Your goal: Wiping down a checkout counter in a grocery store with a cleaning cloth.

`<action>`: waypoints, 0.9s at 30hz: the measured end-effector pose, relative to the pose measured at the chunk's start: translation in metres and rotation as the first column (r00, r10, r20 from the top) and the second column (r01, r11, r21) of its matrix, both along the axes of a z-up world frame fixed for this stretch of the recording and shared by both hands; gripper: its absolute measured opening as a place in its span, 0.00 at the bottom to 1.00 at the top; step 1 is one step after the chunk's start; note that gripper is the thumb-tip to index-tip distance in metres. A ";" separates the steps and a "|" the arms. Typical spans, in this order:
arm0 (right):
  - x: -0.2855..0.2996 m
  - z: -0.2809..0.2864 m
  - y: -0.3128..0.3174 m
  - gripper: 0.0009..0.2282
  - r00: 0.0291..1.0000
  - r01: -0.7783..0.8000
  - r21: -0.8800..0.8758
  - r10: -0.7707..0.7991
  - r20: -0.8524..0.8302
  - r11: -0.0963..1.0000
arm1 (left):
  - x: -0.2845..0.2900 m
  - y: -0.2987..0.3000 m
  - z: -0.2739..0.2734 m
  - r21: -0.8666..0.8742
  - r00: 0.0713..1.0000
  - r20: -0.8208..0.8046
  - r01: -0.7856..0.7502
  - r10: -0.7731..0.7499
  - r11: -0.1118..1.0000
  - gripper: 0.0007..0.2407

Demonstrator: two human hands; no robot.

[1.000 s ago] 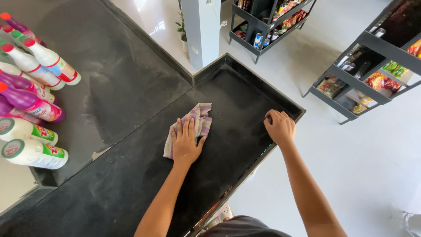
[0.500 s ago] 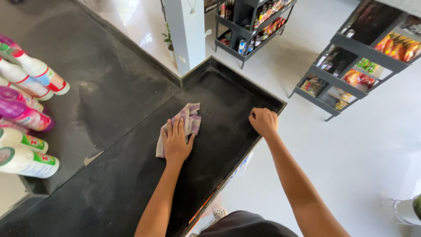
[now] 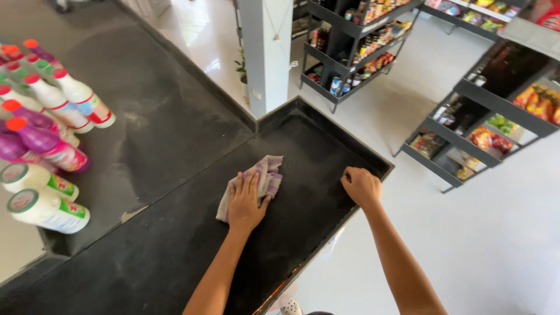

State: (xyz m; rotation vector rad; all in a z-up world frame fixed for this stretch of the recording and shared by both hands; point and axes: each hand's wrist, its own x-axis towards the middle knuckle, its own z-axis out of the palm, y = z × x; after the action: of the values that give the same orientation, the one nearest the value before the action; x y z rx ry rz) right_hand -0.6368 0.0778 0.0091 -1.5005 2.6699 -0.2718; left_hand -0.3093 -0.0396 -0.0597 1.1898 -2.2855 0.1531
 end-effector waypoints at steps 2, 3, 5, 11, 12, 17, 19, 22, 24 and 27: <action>-0.001 0.000 -0.001 0.09 1.000 0.026 0.041 -0.027 0.010 0.999 | -0.001 0.001 0.005 0.007 1.000 -0.011 0.012 -0.012 1.000 0.34; -0.003 0.001 0.001 0.09 1.000 0.002 0.043 -0.002 0.010 0.999 | -0.002 0.004 0.012 0.009 1.000 -0.011 -0.013 0.013 1.000 0.34; -0.005 0.000 -0.001 0.11 0.999 0.024 0.096 -0.026 0.025 0.995 | 0.002 0.010 0.026 0.024 1.000 -0.009 0.013 -0.012 1.000 0.32; 0.016 0.010 -0.012 0.10 0.989 -0.134 -0.066 0.137 0.052 0.989 | 0.001 0.004 0.025 -0.026 0.959 -0.246 0.138 -0.140 0.990 0.31; 0.036 0.022 -0.023 0.10 0.983 -0.171 -0.056 0.173 0.053 0.984 | 0.005 0.003 0.018 -0.017 0.964 -0.247 0.101 -0.102 0.995 0.31; 0.115 0.025 -0.083 0.17 0.603 -0.715 -0.380 0.792 0.090 0.587 | 0.025 -0.006 0.036 0.052 0.774 -0.613 0.240 -0.159 0.969 0.07; 0.138 0.013 -0.092 0.21 0.490 -0.839 -0.289 0.871 -0.029 0.462 | 0.041 -0.007 0.047 0.049 0.859 -0.505 0.121 -0.080 0.991 0.06; 0.151 0.003 -0.091 0.23 0.371 -0.928 -0.084 0.922 -0.114 0.363 | 0.055 -0.007 0.030 0.022 0.964 -0.263 -0.028 0.033 0.999 0.11; 0.152 0.001 -0.090 0.21 0.388 -0.921 0.005 0.916 -0.097 0.391 | 0.060 -0.008 0.023 -0.001 0.990 -0.126 -0.062 0.062 0.998 0.17; 0.147 0.000 -0.095 0.23 0.449 -0.890 0.051 0.890 -0.075 0.453 | 0.059 -0.010 0.030 0.087 0.983 -0.171 -0.052 0.066 0.995 0.14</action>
State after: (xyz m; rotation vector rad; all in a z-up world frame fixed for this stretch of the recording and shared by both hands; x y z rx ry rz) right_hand -0.4900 -0.0171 0.0089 -2.6805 1.4908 -0.1038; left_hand -0.2506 -0.0498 -0.0294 1.2615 -2.1237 -0.0231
